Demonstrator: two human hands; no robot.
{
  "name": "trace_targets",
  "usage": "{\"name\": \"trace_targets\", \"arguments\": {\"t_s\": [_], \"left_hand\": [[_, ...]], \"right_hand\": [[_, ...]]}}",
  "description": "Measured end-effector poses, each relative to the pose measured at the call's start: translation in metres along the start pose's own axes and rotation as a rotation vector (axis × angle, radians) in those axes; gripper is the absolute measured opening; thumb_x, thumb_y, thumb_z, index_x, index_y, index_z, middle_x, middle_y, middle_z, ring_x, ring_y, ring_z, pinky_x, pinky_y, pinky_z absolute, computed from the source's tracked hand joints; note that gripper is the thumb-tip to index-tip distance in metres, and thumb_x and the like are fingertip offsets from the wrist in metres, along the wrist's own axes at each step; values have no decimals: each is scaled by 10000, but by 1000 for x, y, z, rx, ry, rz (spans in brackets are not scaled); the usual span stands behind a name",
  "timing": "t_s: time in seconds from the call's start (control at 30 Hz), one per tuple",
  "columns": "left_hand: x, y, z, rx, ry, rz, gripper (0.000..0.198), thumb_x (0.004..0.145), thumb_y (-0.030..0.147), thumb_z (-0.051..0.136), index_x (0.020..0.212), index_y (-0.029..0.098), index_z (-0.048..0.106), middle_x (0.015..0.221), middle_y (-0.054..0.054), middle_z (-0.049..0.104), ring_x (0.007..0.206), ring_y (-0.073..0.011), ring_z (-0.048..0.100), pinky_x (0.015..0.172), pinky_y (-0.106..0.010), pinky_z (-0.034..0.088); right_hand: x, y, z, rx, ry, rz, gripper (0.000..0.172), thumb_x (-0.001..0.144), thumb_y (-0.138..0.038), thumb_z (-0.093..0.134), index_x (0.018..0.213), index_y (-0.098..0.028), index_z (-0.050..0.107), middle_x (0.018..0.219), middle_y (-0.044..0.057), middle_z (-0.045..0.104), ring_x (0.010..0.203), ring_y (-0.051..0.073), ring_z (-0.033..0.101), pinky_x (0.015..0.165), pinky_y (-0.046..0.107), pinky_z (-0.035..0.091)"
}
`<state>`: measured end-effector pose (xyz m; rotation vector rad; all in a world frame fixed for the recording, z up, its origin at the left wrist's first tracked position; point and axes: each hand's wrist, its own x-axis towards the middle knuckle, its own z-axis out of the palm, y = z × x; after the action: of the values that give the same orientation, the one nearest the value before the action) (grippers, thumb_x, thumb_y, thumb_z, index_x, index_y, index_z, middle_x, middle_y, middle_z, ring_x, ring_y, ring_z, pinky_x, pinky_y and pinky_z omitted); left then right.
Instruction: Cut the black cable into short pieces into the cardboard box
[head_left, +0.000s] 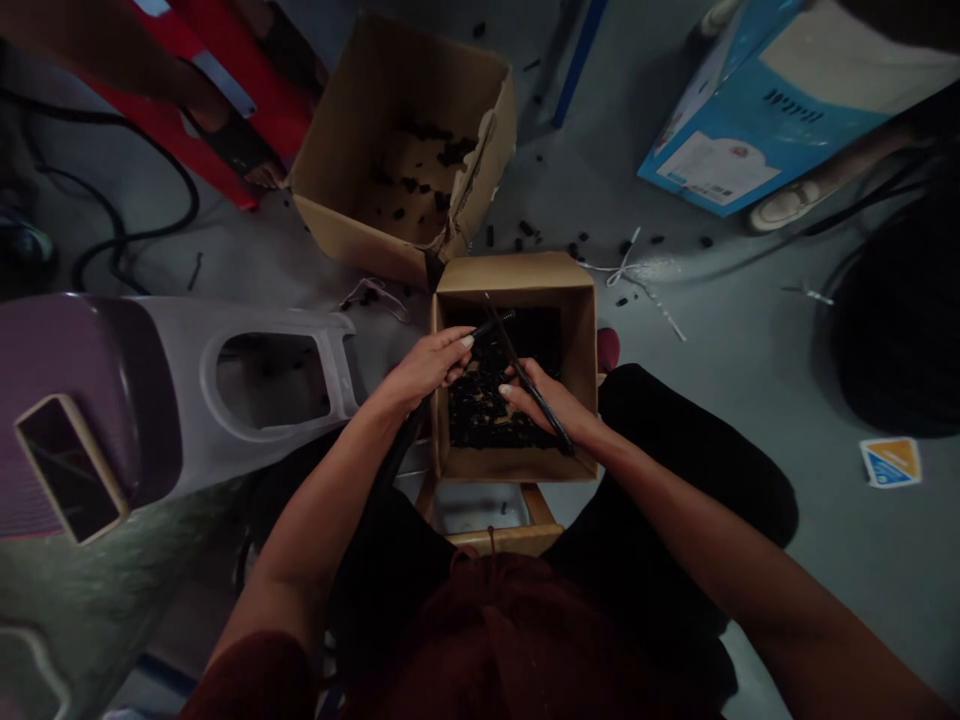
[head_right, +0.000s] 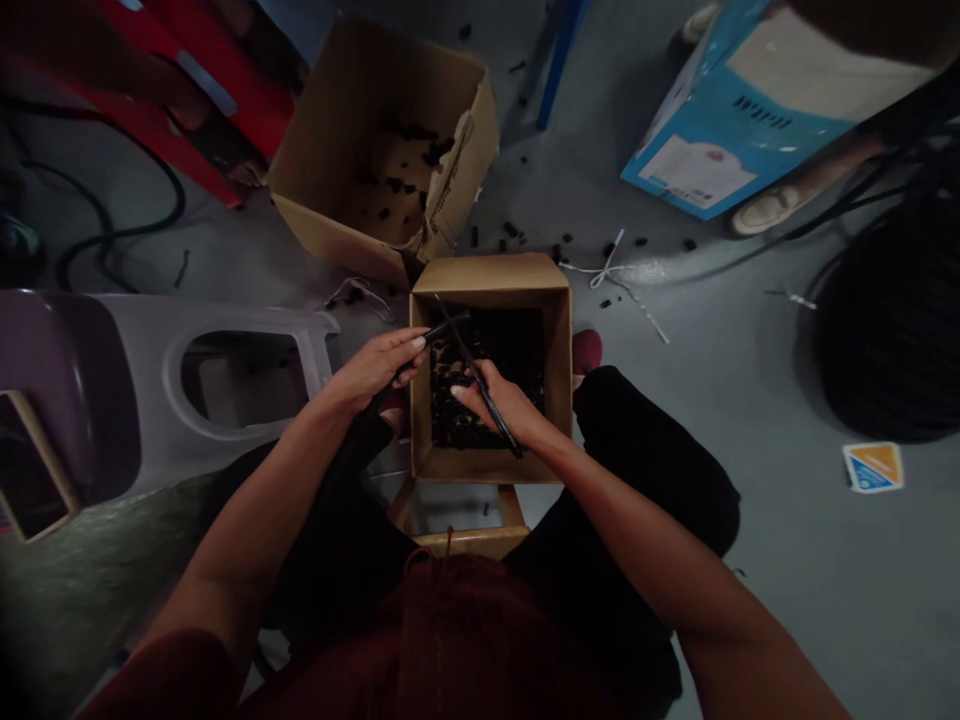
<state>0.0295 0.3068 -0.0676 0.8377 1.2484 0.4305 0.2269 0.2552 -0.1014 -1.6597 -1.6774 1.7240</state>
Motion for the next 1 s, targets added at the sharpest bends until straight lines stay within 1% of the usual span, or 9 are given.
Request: {"name": "trace_targets", "arguments": {"t_s": [0.2, 0.3, 0.4, 0.47, 0.53, 0.63, 0.7, 0.8, 1.0], "left_hand": [[1, -2, 0, 48, -28, 28, 343, 840, 281, 518, 1154, 155, 576, 655, 30, 461, 457, -19, 359, 405, -152, 250], [1, -1, 1, 64, -30, 29, 333, 844, 285, 504, 1137, 145, 576, 657, 29, 458, 455, -20, 356, 404, -156, 250], [1, 0, 3, 107, -28, 35, 303, 847, 280, 483, 1097, 138, 578, 652, 32, 445, 449, -26, 357, 400, -160, 252], [2, -2, 4, 173, -28, 41, 268, 855, 271, 454, 1049, 135, 581, 650, 30, 450, 450, -34, 365, 404, -165, 267], [4, -7, 4, 293, -16, 65, 233, 868, 252, 416, 970, 129, 585, 654, 22, 473, 466, -44, 385, 428, -170, 296], [9, -17, 4, 527, 22, 156, 230, 882, 228, 372, 828, 126, 571, 654, 7, 510, 504, -58, 411, 491, -182, 335], [11, -21, 3, 636, 27, 211, 241, 889, 225, 358, 785, 129, 554, 657, -1, 529, 523, -67, 419, 525, -189, 345], [10, -20, 1, 693, 20, 239, 240, 893, 221, 344, 796, 133, 545, 657, -4, 540, 537, -77, 426, 545, -195, 345], [6, -12, 0, 689, 5, 216, 222, 886, 206, 355, 757, 142, 524, 646, 0, 532, 541, -79, 432, 559, -195, 337]], "right_hand": [[1, -1, -2, -114, 28, -68, 419, 836, -462, 474, 1131, -176, 393, 905, 58, 610, 765, 176, 594, 696, 290, 444], [0, -4, -3, -146, 57, -44, 372, 847, -454, 448, 1104, -186, 416, 932, 65, 612, 794, 186, 592, 697, 285, 434], [-3, -7, -3, -145, 66, 5, 311, 861, -445, 414, 1048, -198, 443, 887, 50, 620, 757, 178, 588, 669, 270, 424], [-4, -9, -3, -145, 60, 24, 277, 865, -440, 402, 1003, -204, 452, 828, 32, 617, 719, 168, 577, 651, 261, 417], [-5, -8, -2, -151, 47, 39, 248, 866, -431, 399, 963, -210, 453, 784, 22, 608, 697, 162, 567, 633, 251, 409], [-3, -3, 0, -158, 15, 62, 225, 864, -424, 400, 928, -214, 450, 727, 10, 592, 659, 156, 554, 599, 241, 394], [-2, 0, 1, -160, 3, 74, 221, 863, -427, 400, 908, -216, 450, 704, 3, 583, 635, 152, 546, 585, 239, 386], [-1, 1, 1, -167, 12, 77, 206, 856, -418, 414, 895, -219, 451, 697, -1, 579, 634, 153, 545, 587, 241, 380], [-1, -2, 1, -204, 36, 52, 170, 847, -391, 437, 863, -225, 467, 680, -3, 583, 625, 161, 547, 577, 246, 371]]}}
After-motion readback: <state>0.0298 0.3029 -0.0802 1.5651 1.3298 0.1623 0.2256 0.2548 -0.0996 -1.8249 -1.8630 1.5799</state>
